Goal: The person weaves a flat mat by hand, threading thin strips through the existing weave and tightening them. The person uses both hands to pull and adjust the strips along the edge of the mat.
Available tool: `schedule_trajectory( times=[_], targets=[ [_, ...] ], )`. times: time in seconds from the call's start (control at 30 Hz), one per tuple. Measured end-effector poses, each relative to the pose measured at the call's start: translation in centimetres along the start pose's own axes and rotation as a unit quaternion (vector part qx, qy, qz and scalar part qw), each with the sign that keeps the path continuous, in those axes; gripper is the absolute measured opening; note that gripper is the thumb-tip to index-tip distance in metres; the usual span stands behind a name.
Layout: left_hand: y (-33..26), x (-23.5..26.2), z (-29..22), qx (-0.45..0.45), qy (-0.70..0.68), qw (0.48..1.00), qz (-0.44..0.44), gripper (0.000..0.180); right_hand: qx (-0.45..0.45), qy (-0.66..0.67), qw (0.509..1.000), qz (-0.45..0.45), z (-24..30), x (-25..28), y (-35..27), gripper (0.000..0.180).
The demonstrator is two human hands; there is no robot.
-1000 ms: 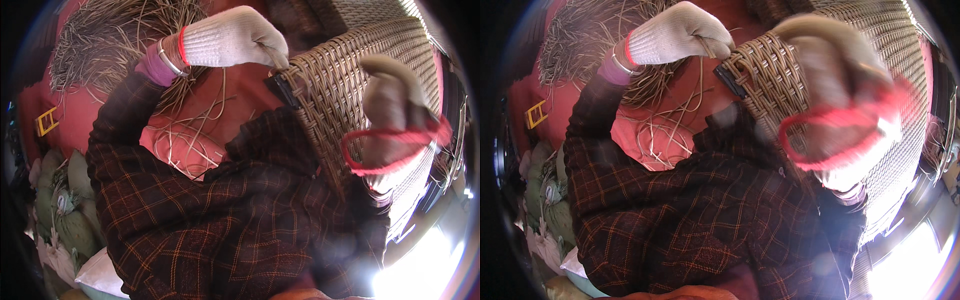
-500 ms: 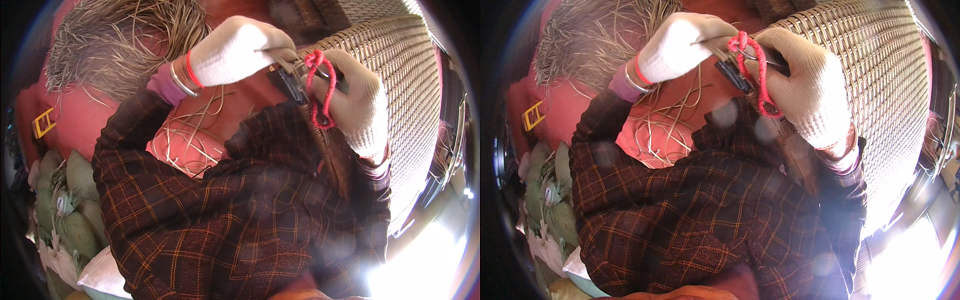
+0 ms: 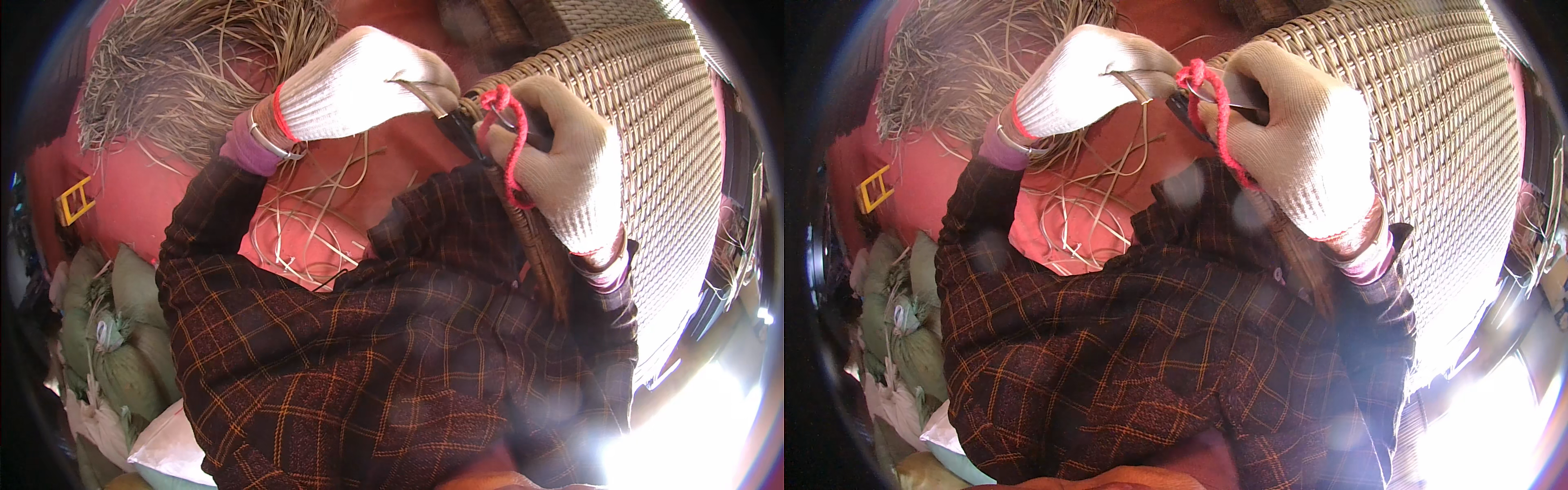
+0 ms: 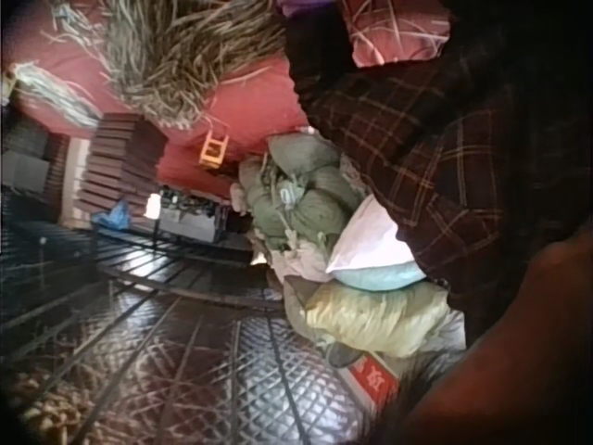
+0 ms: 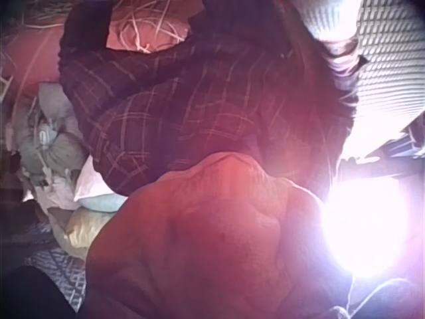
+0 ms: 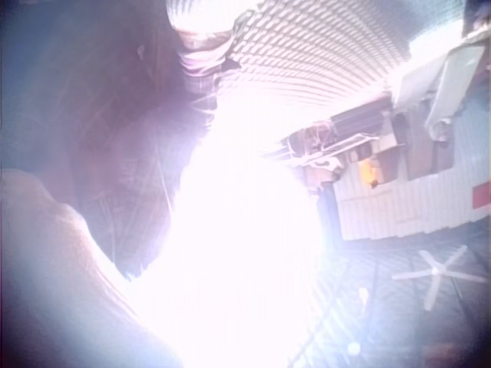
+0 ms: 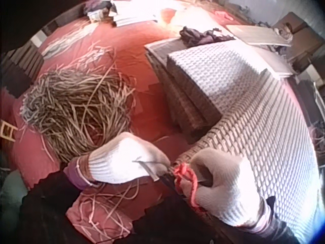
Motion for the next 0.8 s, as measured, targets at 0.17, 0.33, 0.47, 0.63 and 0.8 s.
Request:
schedule_trajectory(
  times=[0.17, 0.33, 0.47, 0.63, 0.8],
  targets=[
    [0.1, -0.2, 0.4, 0.12, -0.001, 0.992, 0.028, 0.026, 0.101, -0.023, 0.992, -0.071, 0.0, -0.3, 0.5, 0.019],
    [0.1, -0.9, 0.7, 0.063, 0.115, 0.991, 0.01, 0.031, 0.169, -0.083, 0.974, -0.126, -0.5, -1.3, 0.7, 0.02],
    [0.0, -2.0, 0.8, 0.009, 0.155, 0.987, -0.036, 0.031, 0.178, -0.082, 0.969, -0.15, -1.0, -1.8, 1.0, 0.018],
    [0.4, -1.4, 0.9, 0.002, 0.067, 0.997, -0.027, 0.024, 0.068, 0.056, 0.993, -0.074, -1.9, -0.7, 0.8, 0.023],
    [0.6, 0.1, -0.5, -0.016, 0.176, 0.98, -0.093, 0.02, 0.069, 0.121, 0.963, -0.23, -2.2, 3.3, -0.4, 0.029]
  ],
)
Point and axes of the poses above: each hand's wrist, its own y-axis towards the middle knuckle, its own x-axis out of the back of the hand, z = x × y, the point moved 2 cm from there along y, towards the middle knuckle, and after that the axes turned 5 degrees about -y, right-handed, at the moved point
